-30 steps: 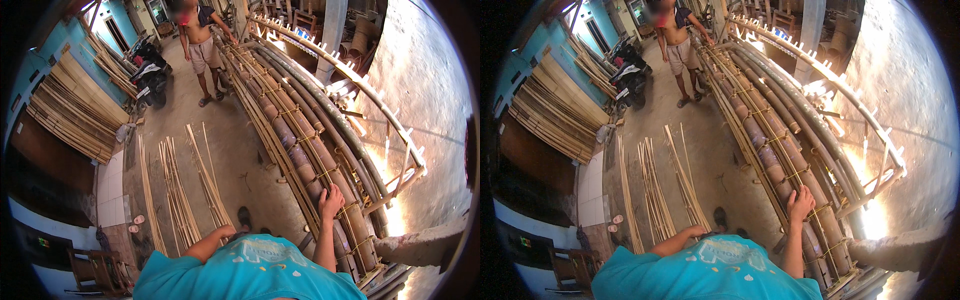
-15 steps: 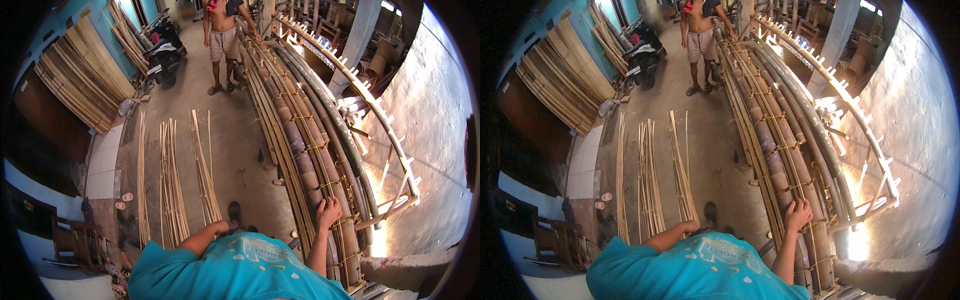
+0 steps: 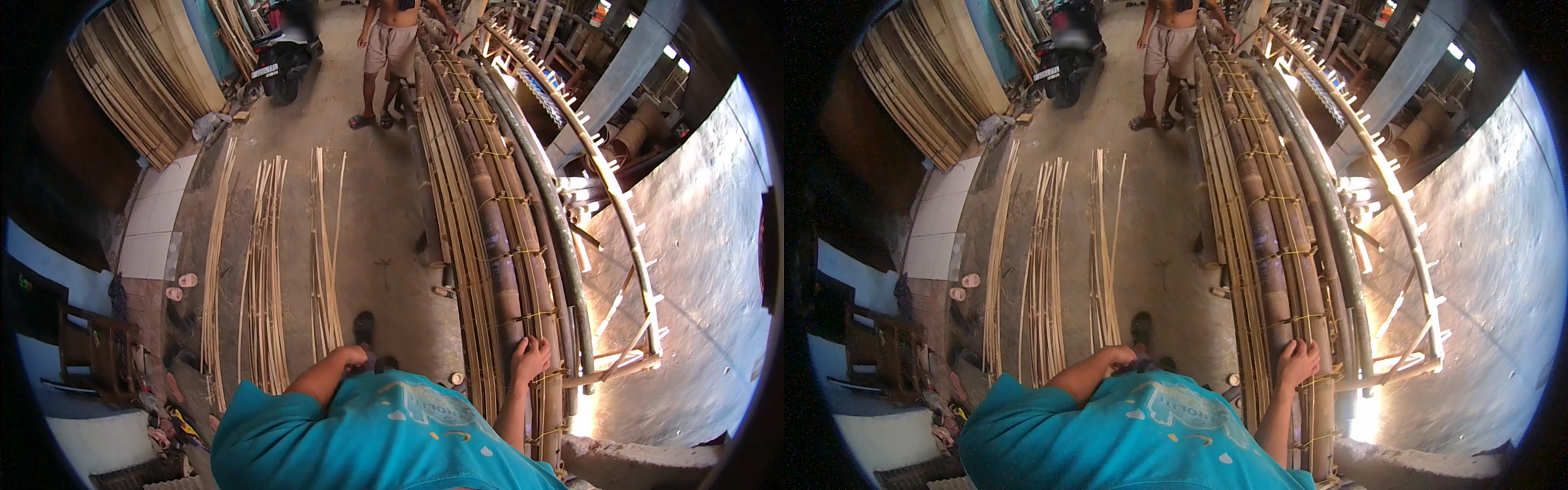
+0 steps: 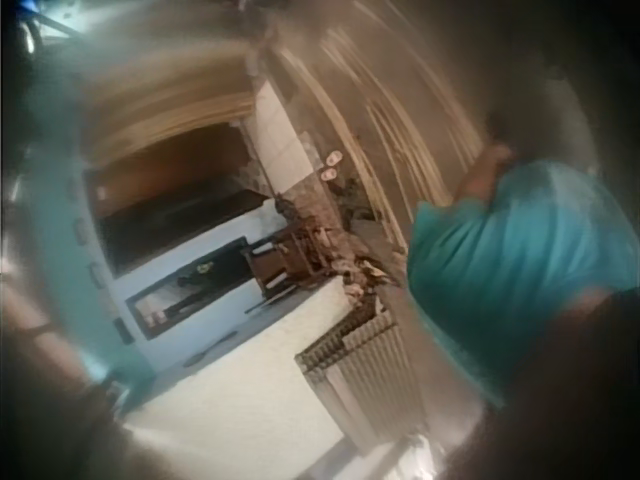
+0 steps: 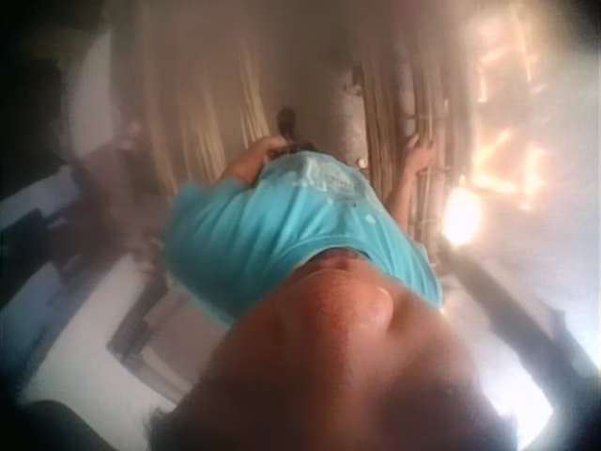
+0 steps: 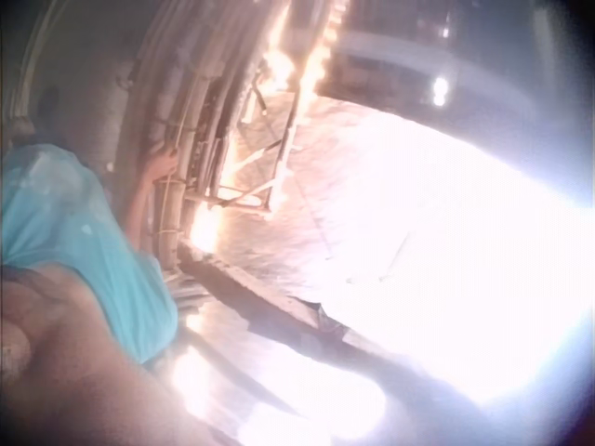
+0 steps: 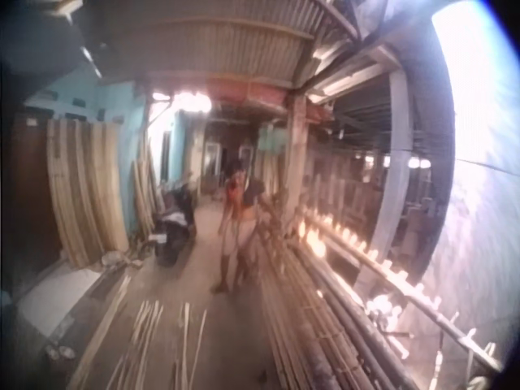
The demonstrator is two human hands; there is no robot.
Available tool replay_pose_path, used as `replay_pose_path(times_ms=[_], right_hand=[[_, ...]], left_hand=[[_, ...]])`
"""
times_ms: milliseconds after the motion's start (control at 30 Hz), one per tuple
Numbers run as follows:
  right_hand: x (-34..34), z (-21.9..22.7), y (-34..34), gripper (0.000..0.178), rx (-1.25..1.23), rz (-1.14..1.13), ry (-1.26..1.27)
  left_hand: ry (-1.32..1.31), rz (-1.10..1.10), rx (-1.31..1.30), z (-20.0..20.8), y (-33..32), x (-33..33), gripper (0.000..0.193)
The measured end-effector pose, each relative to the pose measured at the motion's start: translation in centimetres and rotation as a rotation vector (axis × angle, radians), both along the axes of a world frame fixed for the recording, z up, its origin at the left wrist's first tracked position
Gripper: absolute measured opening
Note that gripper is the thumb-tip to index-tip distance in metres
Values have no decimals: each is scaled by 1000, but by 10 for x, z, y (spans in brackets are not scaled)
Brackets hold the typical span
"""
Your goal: The person selects thin bamboo strips from the floor and places them onto a curved bamboo frame. They then use yellow string to tie the strips to the frame, securing them in place. Another person is visible nearby, occasionally interacting with the materials.
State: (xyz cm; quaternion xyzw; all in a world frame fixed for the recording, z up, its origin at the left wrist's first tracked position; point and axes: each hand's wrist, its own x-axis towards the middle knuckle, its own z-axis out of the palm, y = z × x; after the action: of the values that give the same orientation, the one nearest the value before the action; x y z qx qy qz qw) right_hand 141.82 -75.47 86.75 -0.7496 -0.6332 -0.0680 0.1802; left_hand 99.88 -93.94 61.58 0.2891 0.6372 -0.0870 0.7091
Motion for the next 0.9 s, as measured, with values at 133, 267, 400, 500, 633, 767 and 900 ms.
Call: replay_pose_path(times_ms=[133,267,400,500,633,767,900], right_hand=[[5,-4,-3,29,-25,-37,-18],[5,-8,-2,27,-20,-31,-27],[-4,1,4,29,-123,-79,-12],[-7,3,5,30,-145,-135,-17],[-3,-3,2,31,-89,-125,-20],[-8,-1,3,30,-67,-105,-13],[-7,-3,2,30,-4,-95,-23]], left_hand=[[93,79,132,29,0,9,17],[64,114,134,31,1,1,20],[39,222,43,-11,-12,-11,24],[81,99,88,-23,-16,-17,25],[75,178,44,-18,-15,-16,24],[55,217,56,-25,-21,-20,21],[39,209,72,-25,-18,-22,14]])
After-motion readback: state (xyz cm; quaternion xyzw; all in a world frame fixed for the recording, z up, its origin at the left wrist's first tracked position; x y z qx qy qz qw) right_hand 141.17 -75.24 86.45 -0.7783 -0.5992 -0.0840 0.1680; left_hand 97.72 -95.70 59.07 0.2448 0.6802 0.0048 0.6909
